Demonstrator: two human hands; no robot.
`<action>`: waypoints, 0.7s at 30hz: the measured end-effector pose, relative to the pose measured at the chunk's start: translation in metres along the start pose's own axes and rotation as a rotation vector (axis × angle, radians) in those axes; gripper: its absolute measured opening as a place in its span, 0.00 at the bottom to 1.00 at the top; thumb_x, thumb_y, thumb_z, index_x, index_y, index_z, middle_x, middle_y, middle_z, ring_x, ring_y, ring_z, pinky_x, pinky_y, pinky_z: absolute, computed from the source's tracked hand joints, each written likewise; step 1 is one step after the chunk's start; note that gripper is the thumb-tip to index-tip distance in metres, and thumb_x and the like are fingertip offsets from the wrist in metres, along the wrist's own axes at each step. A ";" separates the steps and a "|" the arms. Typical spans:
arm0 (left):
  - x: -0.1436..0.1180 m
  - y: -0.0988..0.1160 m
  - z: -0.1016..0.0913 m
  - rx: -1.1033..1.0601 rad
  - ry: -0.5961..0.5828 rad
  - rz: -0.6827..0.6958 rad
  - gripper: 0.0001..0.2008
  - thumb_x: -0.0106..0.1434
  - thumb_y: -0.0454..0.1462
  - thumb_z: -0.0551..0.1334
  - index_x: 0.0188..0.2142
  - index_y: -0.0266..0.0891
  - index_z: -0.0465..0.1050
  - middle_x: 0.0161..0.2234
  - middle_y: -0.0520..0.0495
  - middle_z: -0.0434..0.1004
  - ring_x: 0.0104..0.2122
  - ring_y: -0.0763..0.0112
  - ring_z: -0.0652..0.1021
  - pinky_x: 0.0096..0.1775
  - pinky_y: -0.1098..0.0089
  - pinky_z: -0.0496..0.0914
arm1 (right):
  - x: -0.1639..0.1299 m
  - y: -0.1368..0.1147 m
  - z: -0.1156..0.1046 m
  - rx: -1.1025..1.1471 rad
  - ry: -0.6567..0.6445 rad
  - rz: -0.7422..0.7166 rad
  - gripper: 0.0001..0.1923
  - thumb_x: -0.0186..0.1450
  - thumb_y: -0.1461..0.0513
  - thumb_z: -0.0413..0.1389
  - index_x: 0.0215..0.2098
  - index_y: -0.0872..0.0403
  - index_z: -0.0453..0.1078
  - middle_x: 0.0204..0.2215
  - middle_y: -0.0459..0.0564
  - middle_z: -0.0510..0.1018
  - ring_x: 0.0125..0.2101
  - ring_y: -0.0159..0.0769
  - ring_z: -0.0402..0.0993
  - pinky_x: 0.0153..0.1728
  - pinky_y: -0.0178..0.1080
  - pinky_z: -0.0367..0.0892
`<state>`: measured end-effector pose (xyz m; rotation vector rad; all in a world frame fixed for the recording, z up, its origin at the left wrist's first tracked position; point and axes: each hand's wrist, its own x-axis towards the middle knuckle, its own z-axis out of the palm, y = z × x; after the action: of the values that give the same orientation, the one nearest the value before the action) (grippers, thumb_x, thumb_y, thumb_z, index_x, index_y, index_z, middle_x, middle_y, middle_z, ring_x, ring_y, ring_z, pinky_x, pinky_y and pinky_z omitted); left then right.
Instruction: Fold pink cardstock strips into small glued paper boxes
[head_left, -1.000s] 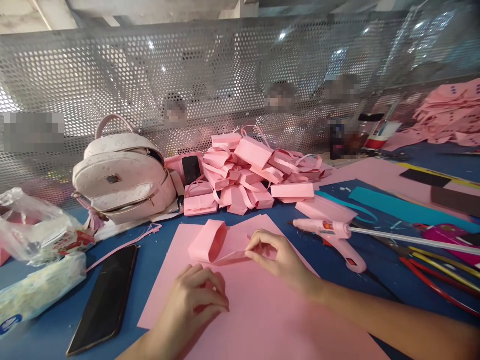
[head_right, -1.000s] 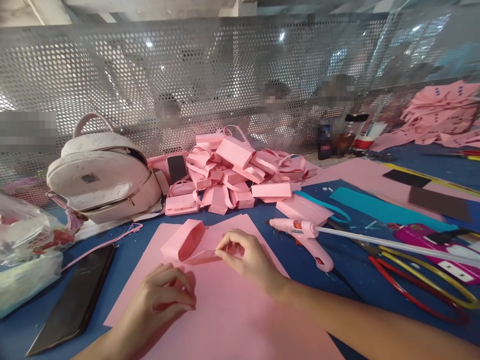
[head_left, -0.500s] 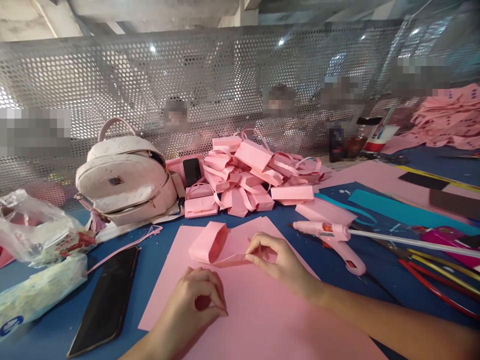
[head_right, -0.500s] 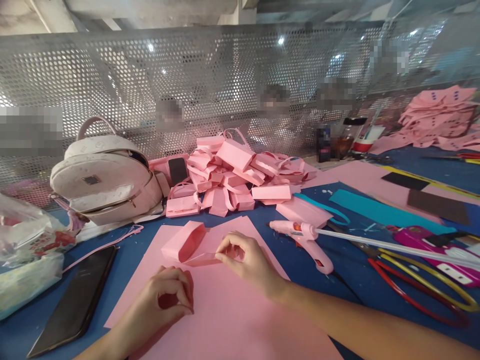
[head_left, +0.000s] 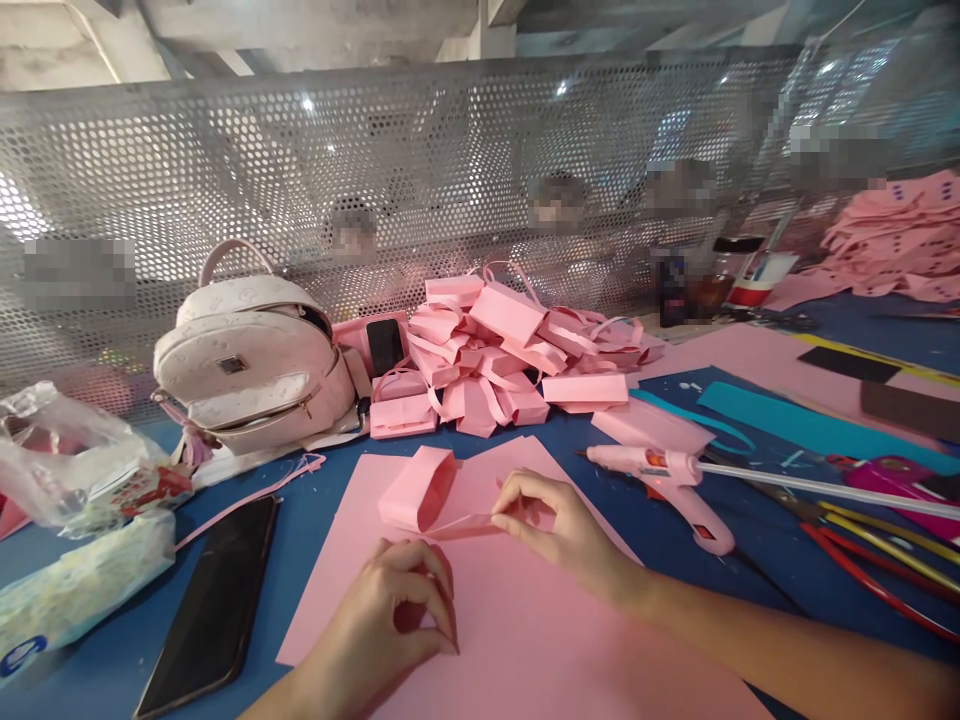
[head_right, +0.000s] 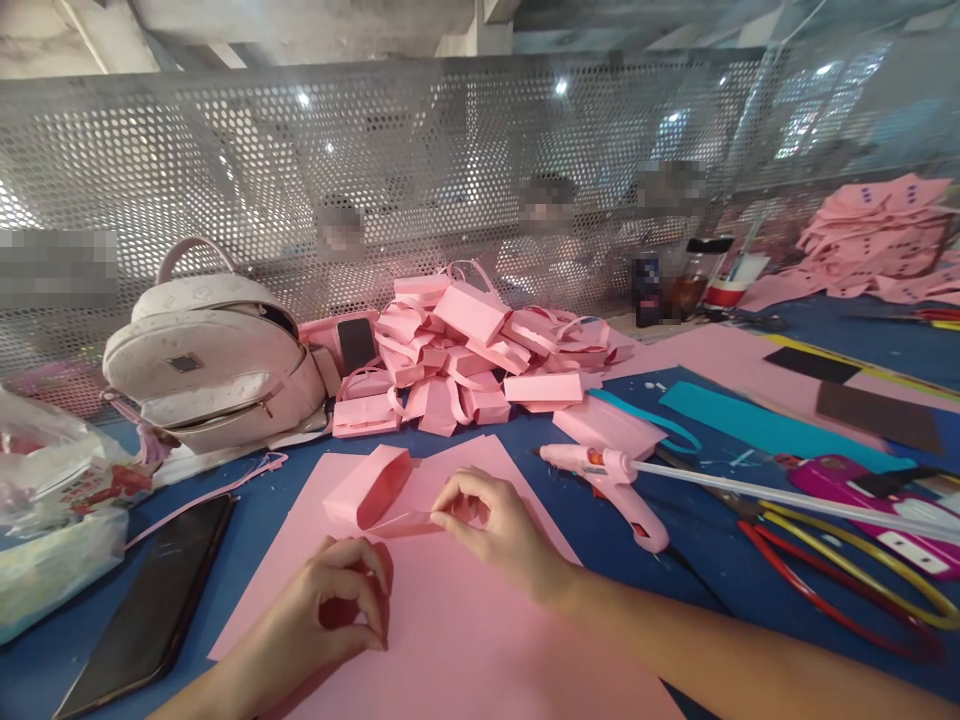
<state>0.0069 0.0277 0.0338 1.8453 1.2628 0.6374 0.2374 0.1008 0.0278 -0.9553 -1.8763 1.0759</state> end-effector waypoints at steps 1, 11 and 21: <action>0.000 0.000 -0.001 0.005 -0.009 0.015 0.11 0.51 0.25 0.71 0.24 0.44 0.81 0.36 0.50 0.76 0.40 0.68 0.75 0.43 0.70 0.67 | 0.000 0.000 0.000 -0.001 -0.002 0.002 0.06 0.65 0.61 0.58 0.29 0.51 0.69 0.29 0.44 0.70 0.31 0.34 0.66 0.36 0.37 0.63; -0.002 -0.004 0.001 -0.487 0.068 -0.018 0.07 0.58 0.33 0.68 0.24 0.38 0.75 0.27 0.48 0.81 0.30 0.70 0.79 0.35 0.71 0.71 | -0.001 0.001 0.000 -0.005 -0.002 0.002 0.07 0.65 0.60 0.59 0.29 0.52 0.69 0.29 0.44 0.71 0.32 0.33 0.66 0.35 0.36 0.62; -0.001 -0.004 -0.003 -0.333 0.210 -0.099 0.15 0.50 0.41 0.74 0.20 0.38 0.70 0.23 0.49 0.79 0.26 0.69 0.76 0.31 0.71 0.68 | 0.001 0.000 -0.001 -0.037 -0.012 -0.003 0.06 0.65 0.60 0.59 0.30 0.52 0.69 0.29 0.44 0.72 0.31 0.33 0.67 0.34 0.36 0.63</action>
<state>0.0022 0.0286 0.0323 1.4631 1.2840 0.9441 0.2378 0.1014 0.0284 -0.9689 -1.9133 1.0505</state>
